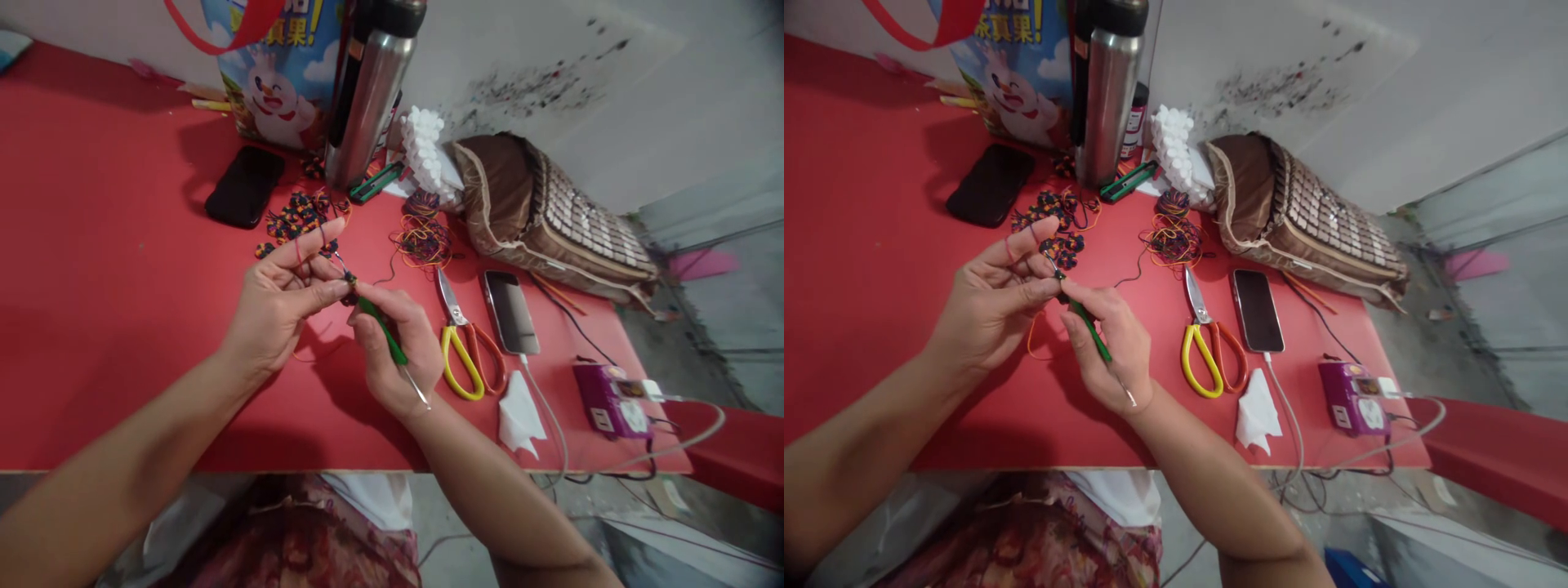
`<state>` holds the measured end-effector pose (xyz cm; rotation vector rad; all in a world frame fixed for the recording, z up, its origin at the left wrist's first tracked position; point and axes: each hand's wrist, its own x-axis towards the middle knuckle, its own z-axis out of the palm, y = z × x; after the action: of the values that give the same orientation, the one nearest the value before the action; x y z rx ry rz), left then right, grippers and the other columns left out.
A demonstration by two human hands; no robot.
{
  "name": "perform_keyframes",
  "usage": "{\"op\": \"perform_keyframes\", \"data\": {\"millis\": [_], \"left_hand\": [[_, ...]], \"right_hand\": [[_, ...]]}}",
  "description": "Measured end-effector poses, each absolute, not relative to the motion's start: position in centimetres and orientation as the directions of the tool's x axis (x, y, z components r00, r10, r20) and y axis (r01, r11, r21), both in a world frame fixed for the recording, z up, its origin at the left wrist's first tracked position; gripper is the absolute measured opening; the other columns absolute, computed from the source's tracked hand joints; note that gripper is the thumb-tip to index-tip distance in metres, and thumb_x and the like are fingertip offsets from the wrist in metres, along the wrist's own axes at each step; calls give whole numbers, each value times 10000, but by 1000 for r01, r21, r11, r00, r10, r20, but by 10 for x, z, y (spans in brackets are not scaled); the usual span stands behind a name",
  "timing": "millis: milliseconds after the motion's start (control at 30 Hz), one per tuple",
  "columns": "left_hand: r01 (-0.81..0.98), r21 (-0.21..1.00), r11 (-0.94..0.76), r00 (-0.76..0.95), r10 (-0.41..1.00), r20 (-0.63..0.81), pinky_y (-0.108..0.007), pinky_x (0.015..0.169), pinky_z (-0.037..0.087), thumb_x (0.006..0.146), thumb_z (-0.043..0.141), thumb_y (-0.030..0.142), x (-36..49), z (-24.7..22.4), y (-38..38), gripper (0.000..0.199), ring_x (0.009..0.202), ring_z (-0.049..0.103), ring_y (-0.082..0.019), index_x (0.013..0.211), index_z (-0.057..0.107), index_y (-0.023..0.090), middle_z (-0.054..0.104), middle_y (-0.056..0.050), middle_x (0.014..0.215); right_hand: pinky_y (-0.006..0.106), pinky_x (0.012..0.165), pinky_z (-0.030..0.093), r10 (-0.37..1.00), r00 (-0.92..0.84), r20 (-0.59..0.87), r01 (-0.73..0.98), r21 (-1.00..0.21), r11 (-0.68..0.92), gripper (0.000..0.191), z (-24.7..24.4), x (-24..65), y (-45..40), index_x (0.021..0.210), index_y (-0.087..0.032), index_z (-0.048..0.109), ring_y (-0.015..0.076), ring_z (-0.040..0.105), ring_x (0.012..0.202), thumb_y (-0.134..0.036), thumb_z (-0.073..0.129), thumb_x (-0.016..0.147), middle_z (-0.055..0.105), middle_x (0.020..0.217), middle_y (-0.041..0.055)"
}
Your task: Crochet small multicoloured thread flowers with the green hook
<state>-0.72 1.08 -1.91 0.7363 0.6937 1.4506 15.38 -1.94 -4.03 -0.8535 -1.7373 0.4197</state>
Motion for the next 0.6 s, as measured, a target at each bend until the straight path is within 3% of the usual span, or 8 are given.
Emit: {"op": "perform_keyframes", "data": {"millis": [200, 433, 600], "left_hand": [[-597, 802, 12, 33, 999, 10, -185, 754, 647, 656, 1002, 60, -12, -13, 12, 481, 710, 698, -94, 1088, 927, 258, 774, 23, 743], [-616, 785, 74, 54, 997, -52, -147, 730, 640, 619, 989, 12, -14, -6, 14, 495, 672, 691, -69, 1041, 936, 266, 754, 49, 701], [-611, 782, 124, 116, 991, -66, -186, 768, 653, 632, 988, -2, -18, -5, 15, 505, 694, 710, -88, 1055, 929, 267, 771, 42, 720]], "right_hand": [[367, 827, 652, 741, -154, 653, 218, -709, 670, 317, -37, 161, -15, 1413, -281, 758, 155, 754, 801, -236, 682, 1108, 836, 1071, 50], [355, 785, 645, 700, -190, 688, 178, -677, 714, 357, -32, 166, -8, 1413, -282, 781, 164, 745, 791, -180, 704, 1080, 830, 972, 38], [351, 756, 648, 661, -198, 724, 151, -644, 750, 376, -31, 169, -4, 1400, -289, 799, 181, 759, 827, -154, 709, 1060, 831, 946, 45]]}}
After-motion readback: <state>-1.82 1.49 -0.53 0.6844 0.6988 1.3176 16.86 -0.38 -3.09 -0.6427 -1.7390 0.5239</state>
